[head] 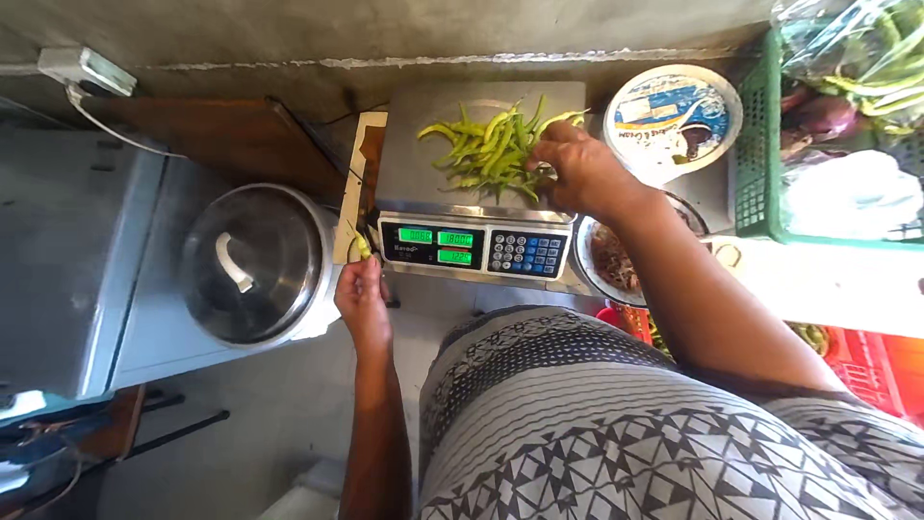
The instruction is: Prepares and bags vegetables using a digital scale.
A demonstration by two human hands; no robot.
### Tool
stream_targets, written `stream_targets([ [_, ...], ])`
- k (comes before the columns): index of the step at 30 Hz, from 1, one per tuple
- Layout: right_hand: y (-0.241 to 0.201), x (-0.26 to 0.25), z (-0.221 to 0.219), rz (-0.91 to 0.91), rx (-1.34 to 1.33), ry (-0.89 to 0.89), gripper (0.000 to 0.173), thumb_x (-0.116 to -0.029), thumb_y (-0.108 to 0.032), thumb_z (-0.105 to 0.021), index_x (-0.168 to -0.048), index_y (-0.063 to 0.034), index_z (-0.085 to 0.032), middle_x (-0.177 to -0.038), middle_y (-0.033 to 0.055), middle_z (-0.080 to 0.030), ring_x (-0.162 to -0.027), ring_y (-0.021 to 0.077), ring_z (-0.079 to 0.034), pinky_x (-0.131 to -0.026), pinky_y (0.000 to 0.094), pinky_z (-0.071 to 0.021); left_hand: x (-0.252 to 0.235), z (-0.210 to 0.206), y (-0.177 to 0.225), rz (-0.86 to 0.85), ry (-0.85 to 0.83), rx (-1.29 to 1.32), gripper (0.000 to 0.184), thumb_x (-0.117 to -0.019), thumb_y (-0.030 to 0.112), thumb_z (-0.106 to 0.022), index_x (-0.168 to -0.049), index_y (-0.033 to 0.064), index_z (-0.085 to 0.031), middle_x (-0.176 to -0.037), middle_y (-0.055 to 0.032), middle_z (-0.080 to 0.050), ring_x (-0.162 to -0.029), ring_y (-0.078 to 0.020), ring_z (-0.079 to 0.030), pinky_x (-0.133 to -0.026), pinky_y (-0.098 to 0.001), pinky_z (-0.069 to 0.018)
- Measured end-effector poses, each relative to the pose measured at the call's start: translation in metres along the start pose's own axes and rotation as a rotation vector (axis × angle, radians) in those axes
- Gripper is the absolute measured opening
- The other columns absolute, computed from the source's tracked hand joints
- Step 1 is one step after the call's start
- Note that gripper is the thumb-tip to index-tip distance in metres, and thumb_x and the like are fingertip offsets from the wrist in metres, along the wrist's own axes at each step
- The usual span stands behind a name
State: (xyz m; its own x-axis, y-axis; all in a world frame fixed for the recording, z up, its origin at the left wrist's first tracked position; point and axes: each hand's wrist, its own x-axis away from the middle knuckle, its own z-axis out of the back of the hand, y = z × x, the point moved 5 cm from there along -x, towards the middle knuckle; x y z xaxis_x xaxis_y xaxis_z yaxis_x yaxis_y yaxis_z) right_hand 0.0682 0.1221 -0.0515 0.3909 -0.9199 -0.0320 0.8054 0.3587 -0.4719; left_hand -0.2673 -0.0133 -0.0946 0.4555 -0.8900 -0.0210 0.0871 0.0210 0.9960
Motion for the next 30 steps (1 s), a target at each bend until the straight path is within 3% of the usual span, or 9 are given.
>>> stream_targets([
  [6, 0.009, 0.007, -0.006, 0.063, 0.005, 0.082, 0.016, -0.0906, -0.009, -0.07, -0.106, -0.0032, -0.072, -0.122, 0.0237, -0.061, -0.117, 0.0435, -0.059, -0.098, 0.06, -0.05, 0.007, -0.006, -0.007, 0.03, -0.028, -0.021, 0.016, -0.1025, 0.02, -0.061, -0.09, 0.0119, -0.064, -0.071, 0.0026, -0.058, -0.055, -0.0065, -0.053, -0.051, -0.02, -0.047],
  [13, 0.016, 0.011, -0.002, 0.188, -0.056, 0.159, 0.017, -0.0885, -0.021, -0.066, -0.099, -0.0092, -0.072, -0.122, 0.0222, -0.062, -0.118, 0.0466, -0.055, -0.093, 0.0682, -0.0414, 0.009, -0.003, -0.009, 0.027, -0.016, 0.001, 0.015, -0.1026, 0.02, -0.061, -0.091, 0.0122, -0.064, -0.07, 0.0031, -0.058, -0.054, -0.0059, -0.053, -0.051, -0.0195, -0.0474],
  [16, 0.013, 0.011, 0.008, 0.217, -0.253, 0.227, 0.017, -0.0883, -0.019, -0.065, -0.097, -0.0067, -0.073, -0.118, 0.0196, -0.066, -0.117, 0.0401, -0.057, -0.097, 0.0624, -0.042, 0.009, 0.001, -0.008, 0.015, -0.005, -0.017, 0.015, -0.1033, 0.021, -0.06, -0.091, 0.0125, -0.063, -0.068, 0.0038, -0.057, -0.053, -0.0056, -0.052, -0.051, -0.0194, -0.0475],
  [18, 0.01, 0.012, 0.016, 0.215, -0.43, 0.253, 0.017, -0.0893, -0.014, -0.064, -0.099, -0.0043, -0.073, -0.112, 0.0142, -0.069, -0.112, 0.0256, -0.061, -0.1, 0.0461, -0.0458, 0.01, 0.002, -0.008, 0.017, 0.0, -0.022, 0.016, -0.1033, 0.021, -0.06, -0.09, 0.0129, -0.064, -0.068, 0.004, -0.057, -0.053, -0.0057, -0.053, -0.051, -0.0194, -0.0478],
  [21, 0.005, 0.014, 0.027, 0.155, -0.751, 0.294, 0.013, -0.0908, -0.008, -0.06, -0.1, -0.005, -0.069, -0.103, 0.0045, -0.071, -0.097, 0.0109, -0.068, -0.089, 0.031, -0.0566, 0.012, 0.001, -0.009, 0.014, -0.019, -0.038, 0.016, -0.1035, 0.022, -0.059, -0.091, 0.0134, -0.063, -0.068, 0.0046, -0.056, -0.054, -0.0058, -0.052, -0.052, -0.0203, -0.0475],
  [23, 0.003, 0.015, 0.035, 0.137, -0.947, 0.335, 0.011, -0.0941, -0.006, -0.055, -0.1, -0.0069, -0.064, -0.099, 0.0027, -0.074, -0.092, 0.0116, -0.07, -0.086, 0.0321, -0.0584, 0.014, 0.0, -0.011, 0.018, -0.02, -0.048, 0.016, -0.1034, 0.023, -0.059, -0.091, 0.0137, -0.063, -0.069, 0.0048, -0.055, -0.054, -0.0057, -0.052, -0.052, -0.0208, -0.0472],
  [27, -0.006, 0.016, 0.054, 0.167, -1.227, 0.415, 0.014, -0.1014, -0.004, -0.042, -0.103, -0.0085, -0.055, -0.098, 0.0065, -0.073, -0.096, 0.0206, -0.072, -0.095, 0.0425, -0.0574, 0.016, 0.0, -0.014, 0.04, -0.012, -0.063, 0.017, -0.1033, 0.025, -0.06, -0.091, 0.0138, -0.063, -0.069, 0.0043, -0.056, -0.053, -0.0063, -0.052, -0.05, -0.0211, -0.0469],
  [28, -0.009, 0.017, 0.058, 0.157, -1.285, 0.425, 0.014, -0.104, -0.005, -0.038, -0.105, -0.0092, -0.051, -0.097, 0.0062, -0.07, -0.091, 0.0209, -0.072, -0.091, 0.0431, -0.0599, 0.016, -0.001, -0.015, 0.042, -0.014, -0.063, 0.017, -0.1034, 0.025, -0.06, -0.091, 0.0137, -0.064, -0.068, 0.0041, -0.056, -0.053, -0.0066, -0.052, -0.05, -0.0214, -0.0467],
  [30, -0.012, 0.017, 0.063, 0.079, -1.287, 0.434, 0.011, -0.1074, -0.009, -0.035, -0.109, -0.0112, -0.046, -0.091, 0.0021, -0.062, -0.071, 0.0145, -0.064, -0.069, 0.0351, -0.0615, 0.017, -0.002, -0.016, 0.039, -0.016, -0.06, 0.017, -0.1036, 0.025, -0.06, -0.092, 0.0134, -0.064, -0.069, 0.0038, -0.056, -0.054, -0.0066, -0.052, -0.05, -0.0212, -0.0467],
])
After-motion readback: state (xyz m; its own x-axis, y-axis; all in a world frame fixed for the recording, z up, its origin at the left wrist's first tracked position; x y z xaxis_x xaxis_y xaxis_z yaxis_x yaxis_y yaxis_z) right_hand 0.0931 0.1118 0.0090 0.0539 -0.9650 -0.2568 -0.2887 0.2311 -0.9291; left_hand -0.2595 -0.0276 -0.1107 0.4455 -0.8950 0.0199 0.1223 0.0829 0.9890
